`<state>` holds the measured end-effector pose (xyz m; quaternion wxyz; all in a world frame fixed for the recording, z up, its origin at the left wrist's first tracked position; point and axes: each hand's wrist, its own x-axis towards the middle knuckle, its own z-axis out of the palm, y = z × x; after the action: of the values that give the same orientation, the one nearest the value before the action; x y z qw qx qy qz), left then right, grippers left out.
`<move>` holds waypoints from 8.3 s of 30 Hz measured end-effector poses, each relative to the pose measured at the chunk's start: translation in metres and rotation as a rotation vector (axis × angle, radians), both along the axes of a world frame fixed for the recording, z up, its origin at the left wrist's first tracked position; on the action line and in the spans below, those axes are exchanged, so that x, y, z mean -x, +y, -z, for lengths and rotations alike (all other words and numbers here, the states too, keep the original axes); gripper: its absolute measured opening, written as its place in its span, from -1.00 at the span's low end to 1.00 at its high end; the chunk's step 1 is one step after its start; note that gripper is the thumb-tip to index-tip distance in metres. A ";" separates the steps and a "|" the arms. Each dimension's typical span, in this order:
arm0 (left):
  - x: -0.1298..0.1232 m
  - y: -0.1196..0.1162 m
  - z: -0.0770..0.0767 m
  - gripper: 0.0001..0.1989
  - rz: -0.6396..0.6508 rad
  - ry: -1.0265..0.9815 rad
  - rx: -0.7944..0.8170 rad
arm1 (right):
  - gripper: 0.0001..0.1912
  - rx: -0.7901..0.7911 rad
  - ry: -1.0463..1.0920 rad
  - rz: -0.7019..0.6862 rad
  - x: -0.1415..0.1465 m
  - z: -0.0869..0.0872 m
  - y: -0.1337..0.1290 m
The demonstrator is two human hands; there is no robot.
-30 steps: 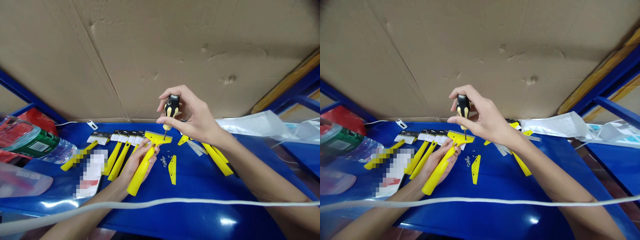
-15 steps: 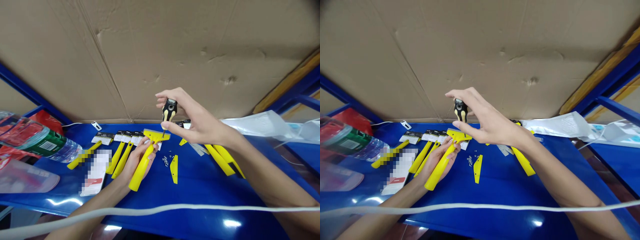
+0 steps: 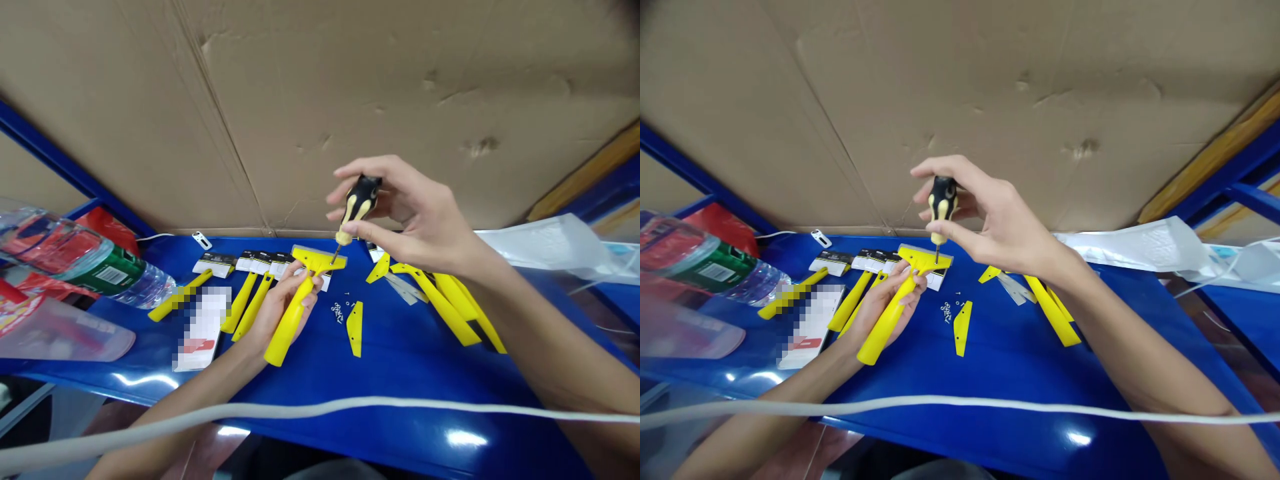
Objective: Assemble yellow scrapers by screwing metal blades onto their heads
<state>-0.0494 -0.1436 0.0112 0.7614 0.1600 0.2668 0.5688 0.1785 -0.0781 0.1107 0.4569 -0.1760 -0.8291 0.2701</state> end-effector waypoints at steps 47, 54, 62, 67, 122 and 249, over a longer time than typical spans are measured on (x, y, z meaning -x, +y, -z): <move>0.005 -0.003 -0.005 -0.73 0.017 0.129 -0.094 | -0.35 -0.053 -0.079 0.113 -0.006 0.000 -0.004; 0.004 -0.001 -0.002 -0.74 0.000 0.113 -0.097 | -0.18 -0.055 -0.121 0.002 -0.010 -0.007 -0.010; 0.004 -0.001 -0.002 -0.71 -0.008 0.105 -0.111 | -0.21 -0.129 -0.101 0.147 -0.008 -0.002 -0.005; 0.005 0.001 -0.001 -0.71 -0.021 0.091 -0.102 | -0.15 -0.007 -0.083 -0.024 -0.011 -0.010 -0.014; 0.000 -0.001 0.003 -0.75 0.014 0.122 0.021 | -0.69 0.003 -0.135 0.064 -0.015 -0.004 -0.002; 0.004 -0.011 0.015 -0.68 0.115 0.442 -0.303 | -0.85 -0.188 -0.797 0.142 0.019 0.015 -0.019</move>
<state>-0.0532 -0.1548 -0.0037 0.6830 0.4073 0.3291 0.5093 0.1595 -0.0972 0.0955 0.1315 -0.2809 -0.9480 0.0718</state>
